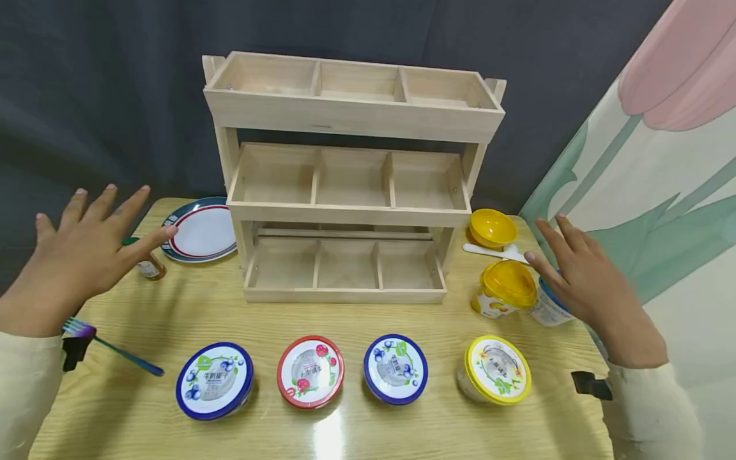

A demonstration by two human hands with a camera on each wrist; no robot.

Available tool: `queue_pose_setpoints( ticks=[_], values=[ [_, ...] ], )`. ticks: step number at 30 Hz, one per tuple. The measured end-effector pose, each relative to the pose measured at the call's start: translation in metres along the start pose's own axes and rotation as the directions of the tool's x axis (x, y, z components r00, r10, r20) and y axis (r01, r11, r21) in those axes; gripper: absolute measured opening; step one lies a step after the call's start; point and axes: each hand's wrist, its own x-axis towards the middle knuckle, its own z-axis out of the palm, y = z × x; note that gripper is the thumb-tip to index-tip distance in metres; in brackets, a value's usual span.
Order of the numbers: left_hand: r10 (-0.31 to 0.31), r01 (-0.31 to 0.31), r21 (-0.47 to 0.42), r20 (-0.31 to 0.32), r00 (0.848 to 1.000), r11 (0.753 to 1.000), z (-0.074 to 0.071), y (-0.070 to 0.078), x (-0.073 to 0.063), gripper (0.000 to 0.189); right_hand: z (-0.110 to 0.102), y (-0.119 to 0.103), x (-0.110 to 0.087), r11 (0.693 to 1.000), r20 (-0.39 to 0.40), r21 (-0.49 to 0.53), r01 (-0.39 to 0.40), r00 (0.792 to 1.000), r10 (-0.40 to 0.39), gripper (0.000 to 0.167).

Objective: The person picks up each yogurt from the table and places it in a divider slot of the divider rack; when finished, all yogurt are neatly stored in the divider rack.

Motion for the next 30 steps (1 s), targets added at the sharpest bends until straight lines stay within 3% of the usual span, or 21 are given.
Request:
queue_pose_setpoints(
  ticks=[4,7,10,13,16,20,23,26,30],
  values=[
    [0.07,-0.072,-0.054,-0.03,0.997,0.996,-0.001,-0.002,-0.006,0.088,0.003,-0.009,0.001,0.994,-0.093,0.051,0.094,0.992,-0.089,0.07],
    [0.156,-0.161,-0.068,-0.067,0.985,0.985,0.001,-0.003,-0.011,0.075,0.004,-0.014,0.002,0.981,-0.165,0.053,0.189,0.97,-0.178,0.071],
    [0.256,-0.266,-0.09,-0.116,0.96,0.96,0.006,-0.001,-0.017,0.065,0.009,-0.02,0.003,0.958,-0.228,0.049,0.284,0.937,-0.266,0.071],
    [0.34,-0.363,-0.158,-0.156,0.927,0.918,0.011,0.002,-0.025,0.062,0.014,-0.024,0.002,0.935,-0.26,0.07,0.347,0.912,-0.319,0.068],
    [0.368,-0.396,-0.23,-0.156,0.916,0.889,0.015,0.004,-0.034,0.051,0.018,-0.027,0.0,0.923,-0.275,0.087,0.376,0.899,-0.34,0.068],
    [0.371,-0.395,-0.304,-0.137,0.918,0.867,0.023,0.002,-0.044,0.041,0.024,-0.03,0.0,0.917,-0.27,0.147,0.371,0.907,-0.323,0.073],
    [0.398,-0.423,-0.334,-0.146,0.906,0.842,0.033,-0.005,-0.053,0.042,0.03,-0.034,0.003,0.903,-0.242,0.209,0.376,0.914,-0.325,0.072],
    [0.421,-0.443,-0.371,-0.145,0.896,0.816,0.045,-0.01,-0.062,0.044,0.039,-0.039,0.008,0.886,-0.182,0.271,0.376,0.924,-0.337,0.067],
    [0.426,-0.426,-0.452,-0.108,0.898,0.783,0.06,-0.01,-0.076,0.045,0.05,-0.044,0.013,0.871,-0.075,0.356,0.34,0.939,-0.336,0.059]
  ],
)
